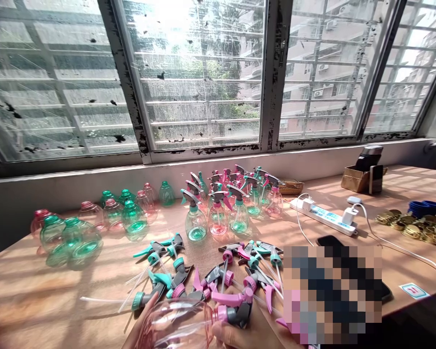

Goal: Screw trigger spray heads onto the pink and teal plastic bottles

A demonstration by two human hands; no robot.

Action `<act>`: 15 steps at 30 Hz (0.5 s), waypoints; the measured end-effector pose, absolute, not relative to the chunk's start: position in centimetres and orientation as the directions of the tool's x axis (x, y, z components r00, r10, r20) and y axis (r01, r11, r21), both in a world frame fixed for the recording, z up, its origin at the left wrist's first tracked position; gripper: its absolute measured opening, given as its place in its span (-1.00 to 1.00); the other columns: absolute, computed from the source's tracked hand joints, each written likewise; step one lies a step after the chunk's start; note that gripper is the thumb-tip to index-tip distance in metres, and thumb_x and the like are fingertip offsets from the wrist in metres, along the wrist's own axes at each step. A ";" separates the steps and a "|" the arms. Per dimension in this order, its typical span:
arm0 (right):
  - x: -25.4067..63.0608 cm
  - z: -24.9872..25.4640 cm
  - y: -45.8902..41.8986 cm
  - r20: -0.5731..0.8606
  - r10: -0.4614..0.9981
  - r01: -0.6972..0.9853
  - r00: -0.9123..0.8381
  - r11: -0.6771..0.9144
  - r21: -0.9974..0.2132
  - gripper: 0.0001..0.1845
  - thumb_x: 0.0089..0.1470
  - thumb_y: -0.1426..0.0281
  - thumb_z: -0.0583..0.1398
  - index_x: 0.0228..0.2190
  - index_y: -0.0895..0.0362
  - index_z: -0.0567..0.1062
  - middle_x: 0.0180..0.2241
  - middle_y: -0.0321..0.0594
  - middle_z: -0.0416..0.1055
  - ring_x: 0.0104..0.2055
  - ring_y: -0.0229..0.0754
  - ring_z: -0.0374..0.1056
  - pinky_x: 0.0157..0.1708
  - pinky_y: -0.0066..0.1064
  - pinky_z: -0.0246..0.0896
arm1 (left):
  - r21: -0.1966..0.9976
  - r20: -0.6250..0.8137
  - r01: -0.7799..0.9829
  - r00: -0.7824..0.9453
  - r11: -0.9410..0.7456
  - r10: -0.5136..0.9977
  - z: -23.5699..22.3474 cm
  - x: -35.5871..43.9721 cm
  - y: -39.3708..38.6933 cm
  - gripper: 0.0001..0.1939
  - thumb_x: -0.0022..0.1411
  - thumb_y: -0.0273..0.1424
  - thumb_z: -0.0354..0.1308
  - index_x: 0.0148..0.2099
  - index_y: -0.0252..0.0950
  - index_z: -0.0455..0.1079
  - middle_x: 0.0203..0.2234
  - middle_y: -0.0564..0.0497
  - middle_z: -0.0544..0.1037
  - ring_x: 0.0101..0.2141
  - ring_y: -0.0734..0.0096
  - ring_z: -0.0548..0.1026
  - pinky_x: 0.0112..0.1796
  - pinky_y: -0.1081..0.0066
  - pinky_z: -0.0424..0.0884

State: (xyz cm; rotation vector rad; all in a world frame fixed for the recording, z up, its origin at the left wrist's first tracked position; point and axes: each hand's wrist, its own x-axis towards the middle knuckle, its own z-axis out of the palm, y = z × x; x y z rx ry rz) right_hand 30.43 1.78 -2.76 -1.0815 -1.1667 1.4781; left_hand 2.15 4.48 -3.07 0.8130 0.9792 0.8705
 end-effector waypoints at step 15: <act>30.3 -2.7 2.0 -0.052 0.969 -0.202 -0.242 -0.103 -0.974 -0.33 -0.16 -0.14 0.57 -0.40 0.13 0.50 -0.59 -0.42 0.36 -0.54 -0.33 0.28 -0.48 -0.48 0.19 | 0.872 -0.383 -0.199 0.289 0.447 0.877 1.8 4.0 3.6 0.01 0.28 0.31 0.16 0.59 -0.04 0.09 0.35 -0.12 0.54 0.40 -0.28 0.38 0.36 -0.14 0.33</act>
